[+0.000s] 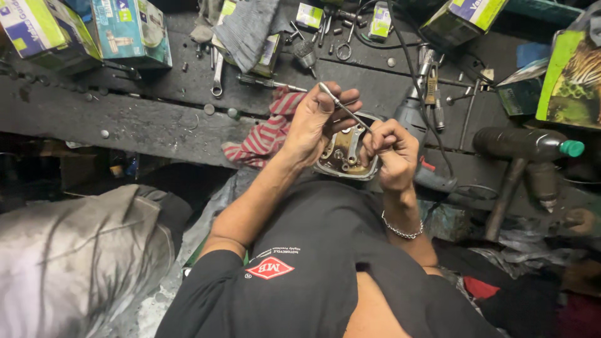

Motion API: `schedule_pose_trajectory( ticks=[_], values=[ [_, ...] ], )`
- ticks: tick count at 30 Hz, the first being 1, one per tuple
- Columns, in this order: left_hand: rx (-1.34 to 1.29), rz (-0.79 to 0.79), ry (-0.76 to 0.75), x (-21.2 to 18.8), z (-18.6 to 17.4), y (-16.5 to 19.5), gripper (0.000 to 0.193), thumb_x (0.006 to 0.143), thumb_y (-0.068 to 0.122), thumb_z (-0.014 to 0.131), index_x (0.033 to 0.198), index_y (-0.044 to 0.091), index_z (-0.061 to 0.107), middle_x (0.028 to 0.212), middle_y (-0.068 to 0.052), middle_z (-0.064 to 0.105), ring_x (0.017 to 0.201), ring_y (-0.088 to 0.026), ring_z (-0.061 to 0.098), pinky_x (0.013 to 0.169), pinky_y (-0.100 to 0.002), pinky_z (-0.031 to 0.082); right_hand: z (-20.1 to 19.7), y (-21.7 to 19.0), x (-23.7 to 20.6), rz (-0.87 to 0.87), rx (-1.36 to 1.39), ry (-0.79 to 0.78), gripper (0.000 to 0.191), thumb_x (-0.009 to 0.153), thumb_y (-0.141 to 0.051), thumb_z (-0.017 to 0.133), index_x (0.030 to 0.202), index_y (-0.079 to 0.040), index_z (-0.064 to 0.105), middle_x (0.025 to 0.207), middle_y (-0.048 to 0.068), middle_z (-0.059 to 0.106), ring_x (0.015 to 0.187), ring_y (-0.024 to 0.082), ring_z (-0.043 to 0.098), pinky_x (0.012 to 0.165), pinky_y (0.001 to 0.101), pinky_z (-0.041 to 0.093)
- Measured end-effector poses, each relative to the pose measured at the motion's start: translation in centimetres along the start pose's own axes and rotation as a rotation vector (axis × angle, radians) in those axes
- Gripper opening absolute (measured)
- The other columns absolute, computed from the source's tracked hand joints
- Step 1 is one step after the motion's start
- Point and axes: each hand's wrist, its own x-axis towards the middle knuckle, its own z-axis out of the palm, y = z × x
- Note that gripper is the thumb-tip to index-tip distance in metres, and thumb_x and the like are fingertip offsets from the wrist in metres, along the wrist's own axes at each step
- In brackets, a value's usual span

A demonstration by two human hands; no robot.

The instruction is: The person cleans a metallic engine component with a cloth, then uses a screwdriver to adjust internal parts. They insert a small metal rod into the component and continue to manipulate the internal mechanisms with the screwdriver.

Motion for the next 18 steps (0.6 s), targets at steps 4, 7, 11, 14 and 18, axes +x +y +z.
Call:
schedule_pose_trajectory(
  ticks=[4,7,11,14,18],
  values=[
    [0.051,0.040,-0.039,-0.1,0.8,0.3,0.043,0.096,0.041,0.070,0.122,0.010,0.058,0.126,-0.015,0.070,0.113,-0.027,0.072,0.089,-0.039,0.063,-0.4,-0.2,-0.2,0.018,-0.056,-0.009,0.024,0.111,-0.012,0.047,0.090,-0.002,0.048,0.081,0.008,0.048,0.061,0.012,0.048,0.057,0.0256,0.043],
    [0.195,0.067,-0.073,0.0,0.9,1.2,0.040,0.098,0.042,0.070,0.117,0.007,0.063,0.123,-0.016,0.073,0.104,-0.023,0.072,0.087,-0.036,0.062,-0.6,-0.4,-0.4,-0.002,-0.074,-0.003,0.016,0.106,-0.004,0.044,0.091,-0.001,0.048,0.086,0.008,0.048,0.067,0.012,0.047,0.060,0.0267,0.044],
    [0.414,0.096,-0.103,0.0,0.5,1.6,0.042,0.100,0.043,0.070,0.112,0.003,0.070,0.124,-0.013,0.072,0.102,-0.016,0.067,0.093,-0.034,0.056,-0.5,-0.3,-0.5,-0.024,-0.153,-0.049,0.023,0.099,0.009,0.032,0.092,0.000,0.052,0.085,0.006,0.050,0.068,0.012,0.047,0.061,0.0255,0.043],
    [0.464,-0.079,-0.366,-0.2,0.2,0.8,0.035,0.100,0.038,0.069,0.109,0.004,0.068,0.128,-0.008,0.067,0.119,-0.015,0.064,0.105,-0.033,0.052,-0.1,0.0,-0.3,-0.045,-0.271,-0.079,0.032,0.081,0.016,0.030,0.094,0.000,0.055,0.084,0.005,0.053,0.070,0.011,0.048,0.064,0.0243,0.043],
    [0.354,0.070,-0.178,-0.2,-0.5,0.1,0.018,0.106,0.019,0.070,0.103,0.002,0.066,0.115,-0.010,0.068,0.108,-0.019,0.065,0.100,-0.036,0.052,0.2,-0.1,-0.2,-0.095,-0.309,-0.117,0.035,0.074,0.016,0.032,0.092,0.000,0.058,0.083,0.005,0.057,0.071,0.010,0.051,0.065,0.0230,0.045]
  ],
)
